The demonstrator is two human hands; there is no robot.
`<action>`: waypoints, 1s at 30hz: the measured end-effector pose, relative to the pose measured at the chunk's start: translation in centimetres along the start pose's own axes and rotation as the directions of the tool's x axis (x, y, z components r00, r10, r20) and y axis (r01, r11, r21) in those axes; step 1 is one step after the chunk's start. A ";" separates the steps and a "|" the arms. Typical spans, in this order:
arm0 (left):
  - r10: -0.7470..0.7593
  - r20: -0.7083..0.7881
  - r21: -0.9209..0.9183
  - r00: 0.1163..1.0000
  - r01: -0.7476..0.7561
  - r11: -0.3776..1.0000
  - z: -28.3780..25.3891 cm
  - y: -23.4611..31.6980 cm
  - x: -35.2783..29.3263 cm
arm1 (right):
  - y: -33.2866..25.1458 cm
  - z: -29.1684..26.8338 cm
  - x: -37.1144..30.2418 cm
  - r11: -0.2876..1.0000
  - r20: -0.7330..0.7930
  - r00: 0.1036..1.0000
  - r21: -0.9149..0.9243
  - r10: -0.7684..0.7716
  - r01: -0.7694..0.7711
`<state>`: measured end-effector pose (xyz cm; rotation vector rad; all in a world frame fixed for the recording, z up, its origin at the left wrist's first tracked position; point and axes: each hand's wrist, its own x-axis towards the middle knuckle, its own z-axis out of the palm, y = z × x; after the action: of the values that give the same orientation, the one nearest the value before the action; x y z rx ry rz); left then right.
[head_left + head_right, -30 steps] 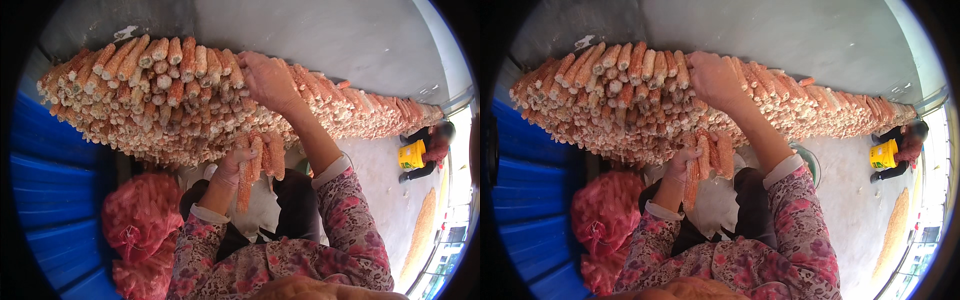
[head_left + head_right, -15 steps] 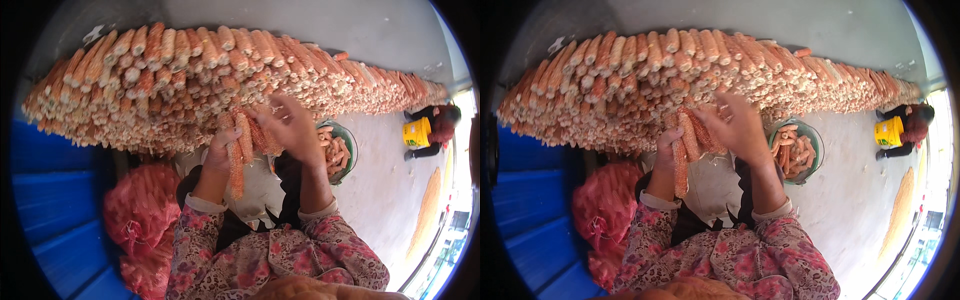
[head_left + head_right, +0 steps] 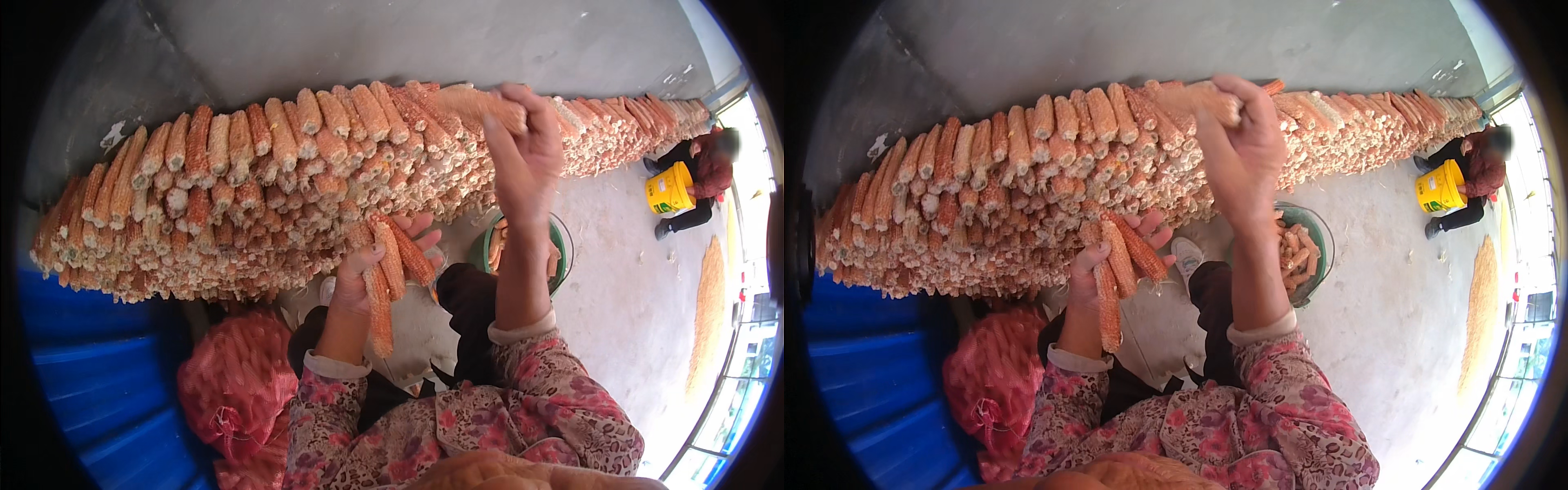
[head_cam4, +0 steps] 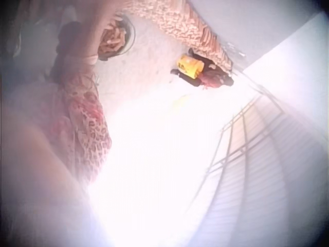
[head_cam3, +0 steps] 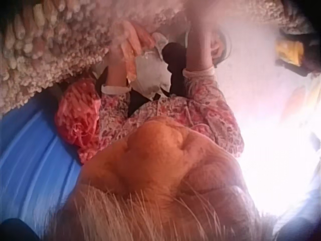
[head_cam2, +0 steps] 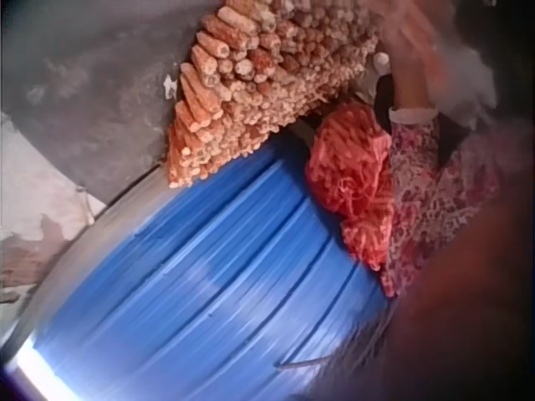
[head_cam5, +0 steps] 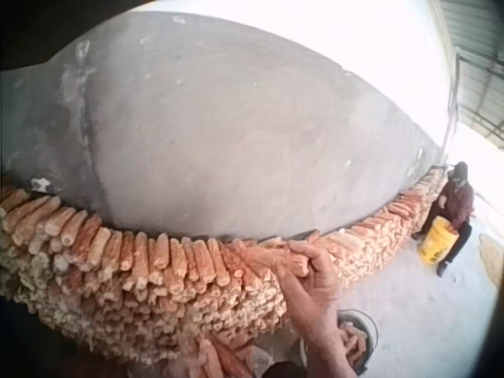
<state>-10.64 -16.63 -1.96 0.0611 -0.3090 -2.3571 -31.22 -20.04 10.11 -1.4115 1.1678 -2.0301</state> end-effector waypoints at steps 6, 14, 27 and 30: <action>-0.018 -0.059 0.087 0.998 0.023 0.996 0.4 -0.8 1.1 | 8.1 0.9 2.8 0.828 0.056 0.957 -0.489 -0.285 0.275; -0.005 -0.064 -0.007 0.998 0.005 1.000 -0.2 -0.7 1.5 | 6.4 2.0 1.5 0.713 0.340 0.935 -0.632 -0.096 0.303; 0.062 -0.091 -0.018 0.994 -0.064 0.998 -1.4 -2.0 2.6 | 2.8 0.1 2.0 0.870 0.202 0.974 -0.458 -0.099 0.183; 0.096 -0.065 0.042 0.993 -0.093 0.995 -1.4 -1.9 2.4 | -0.6 -1.1 0.8 0.913 0.428 0.865 -0.401 0.262 -0.078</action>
<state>-13.44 -17.24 -3.67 0.1407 -0.3182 -2.2505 -32.49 -19.86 10.92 -1.7754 1.4313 -1.2666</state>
